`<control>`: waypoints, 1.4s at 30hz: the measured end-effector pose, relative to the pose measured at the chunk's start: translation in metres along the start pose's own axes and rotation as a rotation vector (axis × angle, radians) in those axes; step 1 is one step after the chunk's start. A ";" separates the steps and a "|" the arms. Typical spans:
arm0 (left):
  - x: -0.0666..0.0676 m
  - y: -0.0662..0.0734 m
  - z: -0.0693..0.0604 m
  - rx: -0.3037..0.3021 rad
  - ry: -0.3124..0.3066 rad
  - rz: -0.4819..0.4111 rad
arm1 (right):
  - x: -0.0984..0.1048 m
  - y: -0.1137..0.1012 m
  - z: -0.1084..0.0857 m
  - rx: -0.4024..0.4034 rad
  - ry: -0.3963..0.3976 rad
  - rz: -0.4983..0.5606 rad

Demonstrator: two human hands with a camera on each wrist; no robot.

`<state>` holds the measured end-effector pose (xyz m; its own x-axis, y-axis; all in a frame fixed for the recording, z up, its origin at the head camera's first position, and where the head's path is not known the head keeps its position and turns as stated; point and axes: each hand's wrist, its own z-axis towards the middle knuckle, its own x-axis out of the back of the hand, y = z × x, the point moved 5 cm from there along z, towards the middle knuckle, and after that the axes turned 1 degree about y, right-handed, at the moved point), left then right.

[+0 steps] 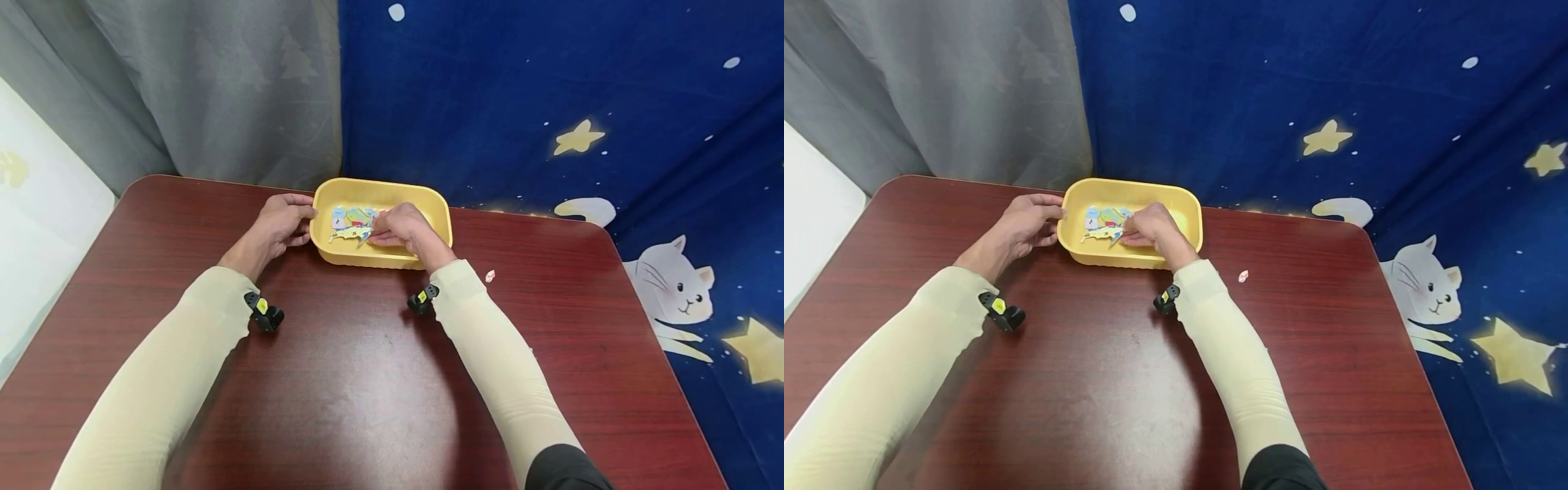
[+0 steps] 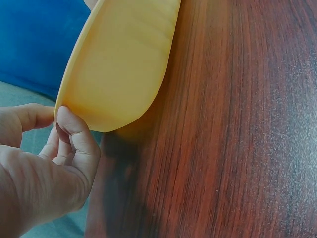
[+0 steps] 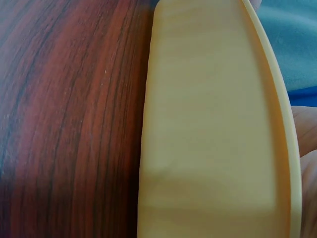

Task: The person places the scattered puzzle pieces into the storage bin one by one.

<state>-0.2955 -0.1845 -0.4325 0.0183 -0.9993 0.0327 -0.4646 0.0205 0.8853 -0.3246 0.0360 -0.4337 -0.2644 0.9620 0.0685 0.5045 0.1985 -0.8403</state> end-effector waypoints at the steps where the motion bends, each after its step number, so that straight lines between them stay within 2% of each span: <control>1: 0.000 0.000 0.000 0.000 0.001 0.000 | 0.000 0.000 -0.001 0.000 0.003 -0.011; 14: 0.000 0.000 0.000 0.003 0.023 0.012 | -0.001 -0.002 -0.006 -0.029 0.031 -0.119; 22: 0.001 -0.001 0.002 -0.001 0.014 -0.002 | 0.000 -0.006 -0.010 -0.021 0.068 -0.235; 42: 0.001 -0.003 0.005 -0.006 0.008 -0.015 | -0.008 -0.006 -0.006 0.036 0.067 -0.202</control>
<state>-0.2983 -0.1855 -0.4376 0.0319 -0.9992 0.0232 -0.4587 0.0060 0.8886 -0.3207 0.0281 -0.4263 -0.3013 0.9139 0.2722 0.4170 0.3830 -0.8243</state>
